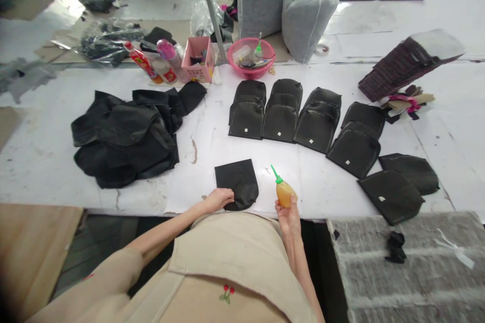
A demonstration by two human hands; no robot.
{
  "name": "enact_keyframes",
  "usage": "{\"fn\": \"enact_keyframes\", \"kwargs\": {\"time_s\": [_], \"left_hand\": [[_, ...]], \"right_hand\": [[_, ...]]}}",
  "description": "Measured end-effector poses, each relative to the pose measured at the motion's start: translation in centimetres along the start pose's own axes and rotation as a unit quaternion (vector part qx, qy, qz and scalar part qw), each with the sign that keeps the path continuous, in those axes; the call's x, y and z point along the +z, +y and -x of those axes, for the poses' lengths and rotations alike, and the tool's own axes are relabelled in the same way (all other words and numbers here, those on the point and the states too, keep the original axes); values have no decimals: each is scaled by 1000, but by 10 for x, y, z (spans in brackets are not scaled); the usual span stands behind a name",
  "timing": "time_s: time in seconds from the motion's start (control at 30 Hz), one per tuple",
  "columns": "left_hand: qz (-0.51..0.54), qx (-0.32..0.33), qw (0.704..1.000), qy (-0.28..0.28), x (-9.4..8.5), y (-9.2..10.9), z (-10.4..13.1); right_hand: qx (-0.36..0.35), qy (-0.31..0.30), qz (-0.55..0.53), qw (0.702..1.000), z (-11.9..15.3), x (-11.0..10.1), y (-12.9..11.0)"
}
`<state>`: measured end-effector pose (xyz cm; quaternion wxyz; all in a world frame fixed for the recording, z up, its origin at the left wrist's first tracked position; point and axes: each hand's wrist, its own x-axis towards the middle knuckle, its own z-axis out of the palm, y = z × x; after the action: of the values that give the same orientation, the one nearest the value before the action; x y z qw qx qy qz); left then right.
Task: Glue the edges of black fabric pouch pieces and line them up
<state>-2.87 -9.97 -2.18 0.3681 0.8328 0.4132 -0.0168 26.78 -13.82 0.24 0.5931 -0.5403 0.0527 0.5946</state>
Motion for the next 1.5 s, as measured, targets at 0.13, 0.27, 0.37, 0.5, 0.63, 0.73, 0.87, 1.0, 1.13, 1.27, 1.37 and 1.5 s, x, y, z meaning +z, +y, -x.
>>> {"fn": "enact_keyframes", "kwargs": {"time_s": [0.13, 0.27, 0.37, 0.5, 0.63, 0.73, 0.87, 1.0, 1.13, 1.27, 1.37, 1.5], "left_hand": [[168, -66, 983, 33, -41, -18, 4], [138, -252, 922, 258, -102, -69, 0], [53, -442, 824, 352, -129, -96, -5], [-33, -454, 772, 443, -106, -79, -15], [-34, -210, 951, 226, -51, -32, -27], [-88, -202, 959, 177, -26, -16, -35], [-90, -258, 935, 226, -24, -24, -41], [-100, -283, 921, 250, -28, -35, -50], [-129, -300, 914, 239, -31, -39, -62], [-86, -263, 928, 248, -35, -41, -62], [4, -244, 930, 273, -43, -37, -49], [105, -198, 925, 306, -73, -21, -29]], "right_hand": [[-8, 1, -2, 1000, 1, -3, 0], [-9, -7, -1, 1000, 0, -3, 1], [-7, -3, 5, 1000, -1, -2, 4], [6, 1, 16, 1000, 1, 2, 5], [14, 12, 19, 1000, 5, 6, 4], [14, 1, 12, 1000, 7, 6, 4], [16, -15, 21, 1000, 9, 4, 6], [14, -8, 23, 1000, 8, 7, 7], [24, 23, -6, 999, 6, 9, 6], [14, 23, -34, 999, 6, 7, 7], [-1, 22, -48, 999, 6, 3, 5], [-16, 34, -66, 997, 5, -4, -2]]}}
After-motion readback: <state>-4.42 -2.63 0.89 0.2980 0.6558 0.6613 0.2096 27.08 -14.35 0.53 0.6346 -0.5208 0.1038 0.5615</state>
